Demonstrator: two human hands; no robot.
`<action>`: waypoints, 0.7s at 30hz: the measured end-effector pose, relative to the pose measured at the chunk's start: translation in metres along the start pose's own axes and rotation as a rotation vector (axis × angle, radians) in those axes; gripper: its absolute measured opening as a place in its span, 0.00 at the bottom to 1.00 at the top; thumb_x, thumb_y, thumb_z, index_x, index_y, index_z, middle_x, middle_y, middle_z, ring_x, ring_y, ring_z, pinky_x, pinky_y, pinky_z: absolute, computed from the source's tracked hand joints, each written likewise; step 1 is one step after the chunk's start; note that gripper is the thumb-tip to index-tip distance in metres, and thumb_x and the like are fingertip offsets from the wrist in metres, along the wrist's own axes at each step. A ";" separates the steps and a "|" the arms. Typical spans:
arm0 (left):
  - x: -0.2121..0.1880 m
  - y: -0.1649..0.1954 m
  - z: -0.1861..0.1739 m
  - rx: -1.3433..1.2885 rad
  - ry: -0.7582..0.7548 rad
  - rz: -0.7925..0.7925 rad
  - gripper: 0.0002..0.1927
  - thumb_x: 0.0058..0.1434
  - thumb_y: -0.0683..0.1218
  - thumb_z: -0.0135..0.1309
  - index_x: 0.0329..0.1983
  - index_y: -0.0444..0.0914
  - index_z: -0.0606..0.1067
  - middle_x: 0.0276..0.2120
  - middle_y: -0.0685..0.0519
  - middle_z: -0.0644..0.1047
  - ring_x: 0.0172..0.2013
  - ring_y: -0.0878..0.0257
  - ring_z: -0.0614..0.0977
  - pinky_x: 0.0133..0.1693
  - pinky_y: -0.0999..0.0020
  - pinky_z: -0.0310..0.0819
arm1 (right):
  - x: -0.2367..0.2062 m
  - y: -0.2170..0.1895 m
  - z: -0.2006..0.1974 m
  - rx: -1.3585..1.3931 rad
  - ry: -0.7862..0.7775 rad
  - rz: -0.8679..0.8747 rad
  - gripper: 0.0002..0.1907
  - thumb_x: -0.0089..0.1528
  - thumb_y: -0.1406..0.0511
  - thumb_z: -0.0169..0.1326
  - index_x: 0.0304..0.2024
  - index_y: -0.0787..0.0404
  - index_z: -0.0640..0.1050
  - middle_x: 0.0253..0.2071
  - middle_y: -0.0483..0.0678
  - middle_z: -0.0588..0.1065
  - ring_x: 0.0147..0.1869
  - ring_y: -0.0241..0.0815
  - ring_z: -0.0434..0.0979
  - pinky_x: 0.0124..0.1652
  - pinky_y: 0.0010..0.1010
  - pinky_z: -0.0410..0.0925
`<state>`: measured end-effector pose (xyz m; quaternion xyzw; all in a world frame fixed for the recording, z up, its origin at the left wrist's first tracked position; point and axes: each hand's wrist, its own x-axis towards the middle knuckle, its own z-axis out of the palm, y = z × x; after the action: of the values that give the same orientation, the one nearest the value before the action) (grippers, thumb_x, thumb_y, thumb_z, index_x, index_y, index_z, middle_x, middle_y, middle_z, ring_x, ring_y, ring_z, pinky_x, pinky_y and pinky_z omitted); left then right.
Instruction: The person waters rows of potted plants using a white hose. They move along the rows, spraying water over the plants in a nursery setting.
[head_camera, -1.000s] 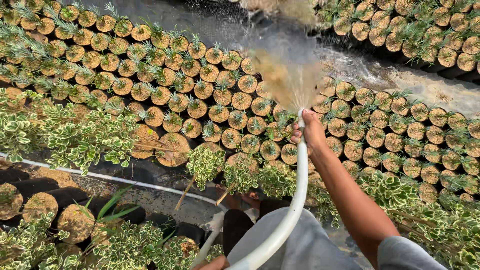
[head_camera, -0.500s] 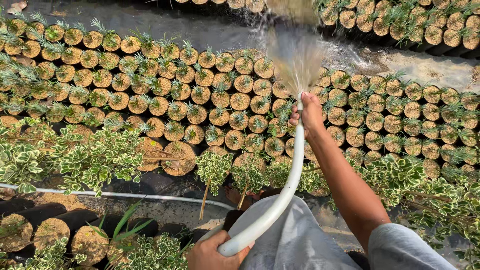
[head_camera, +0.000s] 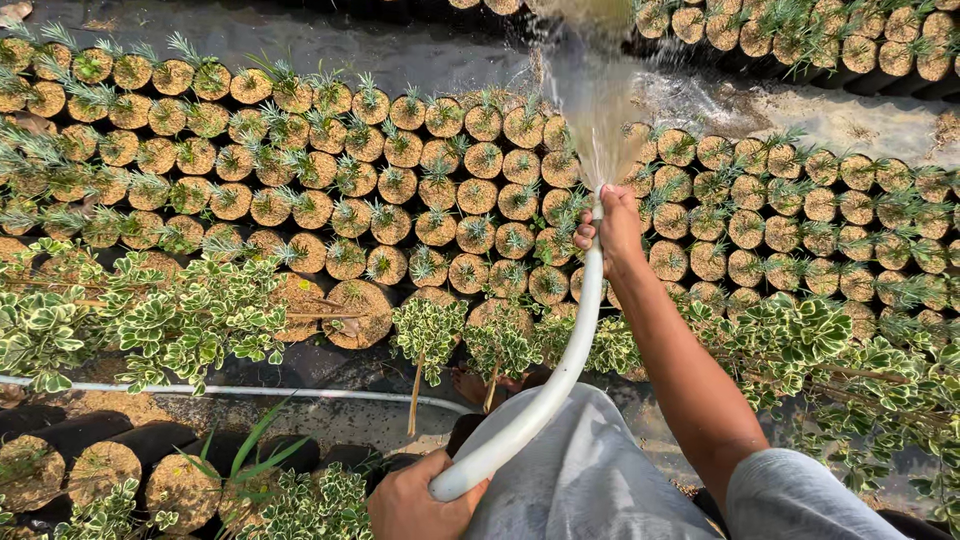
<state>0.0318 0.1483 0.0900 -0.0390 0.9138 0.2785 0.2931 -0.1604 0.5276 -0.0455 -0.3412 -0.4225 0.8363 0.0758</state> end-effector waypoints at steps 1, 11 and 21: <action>-0.001 -0.001 0.000 -0.005 0.006 -0.009 0.21 0.36 0.60 0.77 0.30 0.47 0.84 0.20 0.52 0.82 0.23 0.58 0.87 0.31 0.59 0.79 | -0.001 0.001 0.001 -0.006 -0.001 -0.002 0.03 0.74 0.61 0.39 0.45 0.50 0.60 0.25 0.48 0.65 0.18 0.35 0.60 0.16 0.26 0.59; -0.004 -0.009 0.002 0.034 -0.032 -0.046 0.22 0.37 0.59 0.78 0.32 0.46 0.84 0.22 0.53 0.83 0.25 0.59 0.88 0.33 0.60 0.81 | -0.010 0.006 0.011 -0.008 -0.005 0.016 0.05 0.74 0.60 0.40 0.49 0.52 0.61 0.26 0.48 0.65 0.19 0.34 0.61 0.16 0.26 0.59; -0.013 -0.006 0.006 0.007 0.014 -0.043 0.21 0.38 0.60 0.77 0.32 0.48 0.85 0.22 0.53 0.83 0.24 0.59 0.88 0.32 0.60 0.80 | -0.011 0.009 0.021 -0.104 -0.017 0.066 0.05 0.73 0.60 0.41 0.49 0.50 0.62 0.26 0.47 0.66 0.18 0.33 0.61 0.15 0.25 0.60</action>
<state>0.0469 0.1454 0.0908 -0.0596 0.9157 0.2688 0.2928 -0.1635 0.5036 -0.0384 -0.3512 -0.4547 0.8180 0.0269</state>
